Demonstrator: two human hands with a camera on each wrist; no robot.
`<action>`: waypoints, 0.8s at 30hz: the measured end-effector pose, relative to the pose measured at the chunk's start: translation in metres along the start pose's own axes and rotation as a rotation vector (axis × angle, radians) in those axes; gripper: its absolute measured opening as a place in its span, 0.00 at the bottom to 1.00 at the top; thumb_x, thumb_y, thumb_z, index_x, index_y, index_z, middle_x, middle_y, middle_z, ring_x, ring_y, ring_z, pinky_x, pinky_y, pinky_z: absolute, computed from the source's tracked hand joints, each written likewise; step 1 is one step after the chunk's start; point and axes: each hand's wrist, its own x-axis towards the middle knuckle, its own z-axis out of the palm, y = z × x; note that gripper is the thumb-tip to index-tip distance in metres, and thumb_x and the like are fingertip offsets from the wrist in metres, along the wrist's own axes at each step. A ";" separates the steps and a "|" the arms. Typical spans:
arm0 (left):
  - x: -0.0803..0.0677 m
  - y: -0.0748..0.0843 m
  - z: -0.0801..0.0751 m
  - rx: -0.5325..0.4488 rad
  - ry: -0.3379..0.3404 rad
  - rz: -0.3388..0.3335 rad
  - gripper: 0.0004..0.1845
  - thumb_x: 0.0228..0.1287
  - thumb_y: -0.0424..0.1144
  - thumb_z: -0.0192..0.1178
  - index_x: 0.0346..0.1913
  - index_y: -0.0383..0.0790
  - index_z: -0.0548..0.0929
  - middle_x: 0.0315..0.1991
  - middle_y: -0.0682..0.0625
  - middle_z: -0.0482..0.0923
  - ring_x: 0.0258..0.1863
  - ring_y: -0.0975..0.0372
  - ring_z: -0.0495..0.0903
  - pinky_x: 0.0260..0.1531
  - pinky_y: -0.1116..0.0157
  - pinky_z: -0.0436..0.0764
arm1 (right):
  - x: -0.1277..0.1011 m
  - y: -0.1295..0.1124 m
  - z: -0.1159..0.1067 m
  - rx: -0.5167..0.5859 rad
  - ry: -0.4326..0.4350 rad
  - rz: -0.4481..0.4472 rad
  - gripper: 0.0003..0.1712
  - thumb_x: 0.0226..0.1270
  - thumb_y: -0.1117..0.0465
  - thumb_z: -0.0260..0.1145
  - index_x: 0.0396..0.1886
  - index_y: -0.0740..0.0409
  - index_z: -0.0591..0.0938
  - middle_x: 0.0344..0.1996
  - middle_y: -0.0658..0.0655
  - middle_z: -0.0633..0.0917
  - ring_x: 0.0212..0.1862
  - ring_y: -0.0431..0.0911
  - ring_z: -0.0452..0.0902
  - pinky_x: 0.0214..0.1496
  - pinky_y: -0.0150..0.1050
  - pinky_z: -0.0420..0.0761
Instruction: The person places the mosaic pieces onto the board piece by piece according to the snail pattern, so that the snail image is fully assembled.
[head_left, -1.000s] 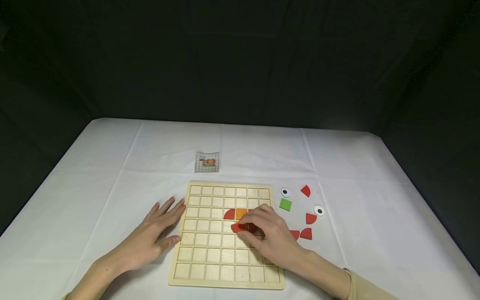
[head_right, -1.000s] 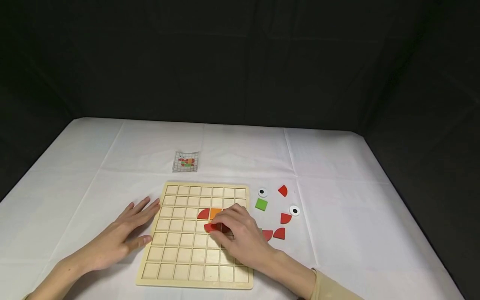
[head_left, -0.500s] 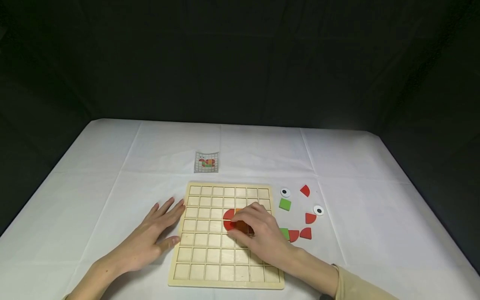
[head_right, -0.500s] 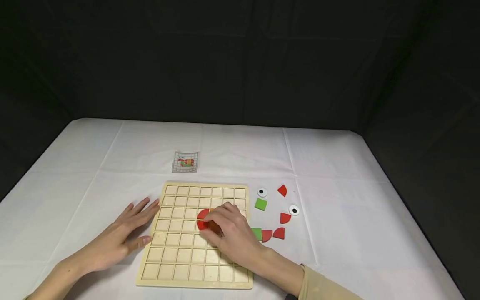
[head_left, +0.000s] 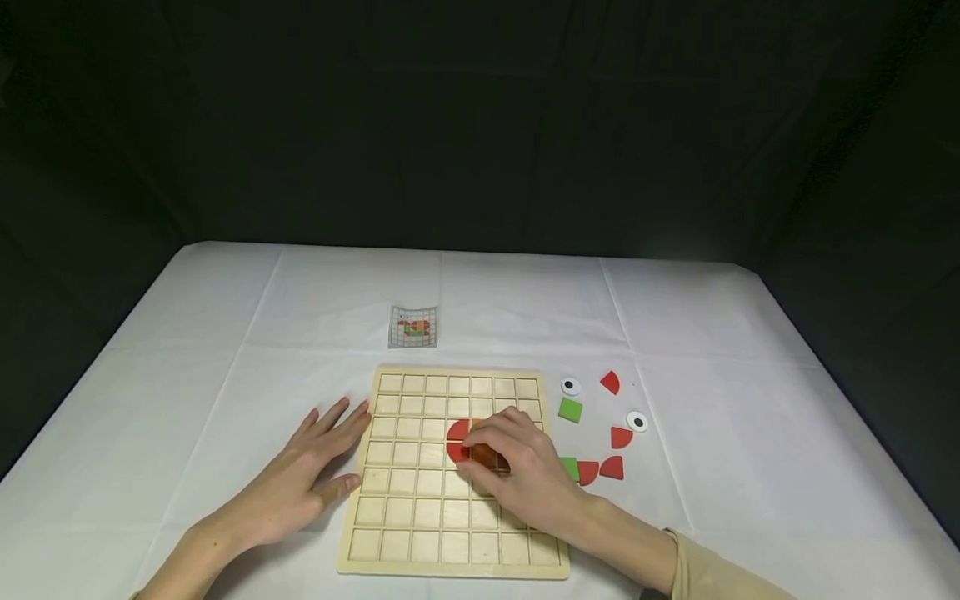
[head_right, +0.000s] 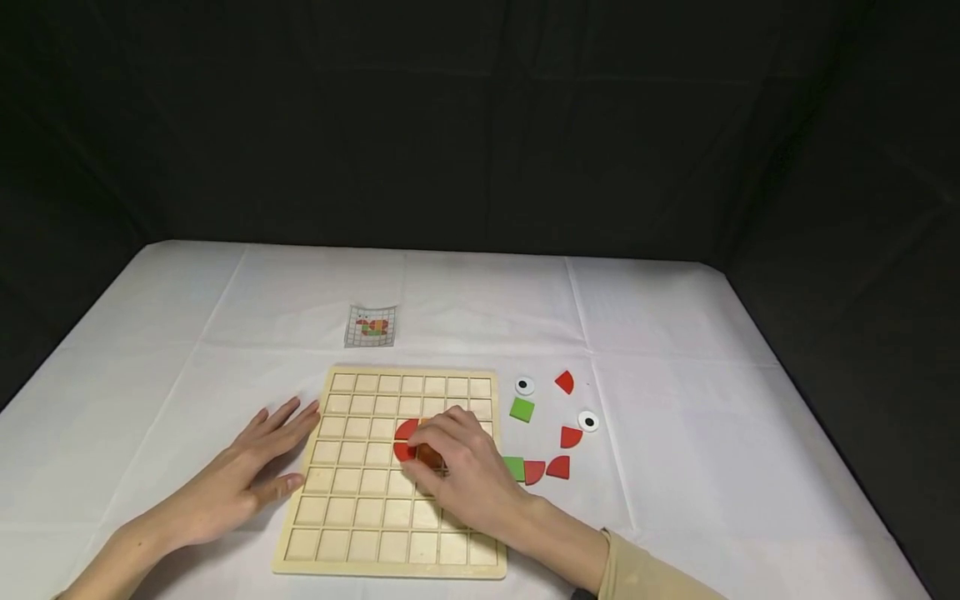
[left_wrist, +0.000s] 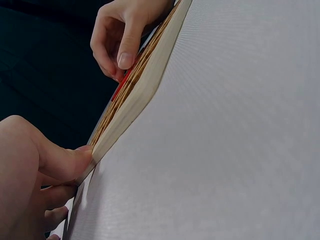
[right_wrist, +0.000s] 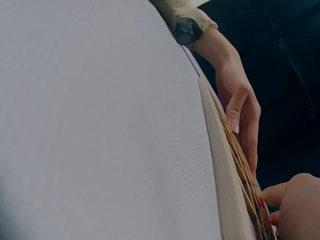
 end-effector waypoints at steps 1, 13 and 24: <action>0.000 0.000 0.001 -0.005 0.000 -0.001 0.40 0.66 0.39 0.64 0.77 0.40 0.60 0.80 0.52 0.52 0.80 0.50 0.44 0.80 0.56 0.35 | -0.001 0.000 -0.002 -0.003 0.003 -0.003 0.10 0.58 0.59 0.76 0.40 0.51 0.86 0.40 0.45 0.87 0.45 0.40 0.75 0.45 0.27 0.79; 0.001 0.000 0.002 0.000 -0.010 0.001 0.40 0.66 0.39 0.64 0.78 0.40 0.59 0.80 0.52 0.51 0.80 0.50 0.44 0.80 0.54 0.36 | -0.037 0.018 -0.044 -0.003 0.083 0.009 0.17 0.54 0.68 0.76 0.44 0.52 0.86 0.42 0.47 0.87 0.46 0.40 0.76 0.49 0.24 0.75; 0.000 -0.003 -0.001 -0.008 -0.007 -0.002 0.40 0.66 0.38 0.65 0.77 0.39 0.59 0.80 0.51 0.52 0.80 0.50 0.44 0.80 0.54 0.35 | -0.075 0.036 -0.082 -0.085 0.118 0.086 0.25 0.48 0.74 0.72 0.48 0.51 0.86 0.44 0.46 0.87 0.50 0.39 0.76 0.57 0.21 0.74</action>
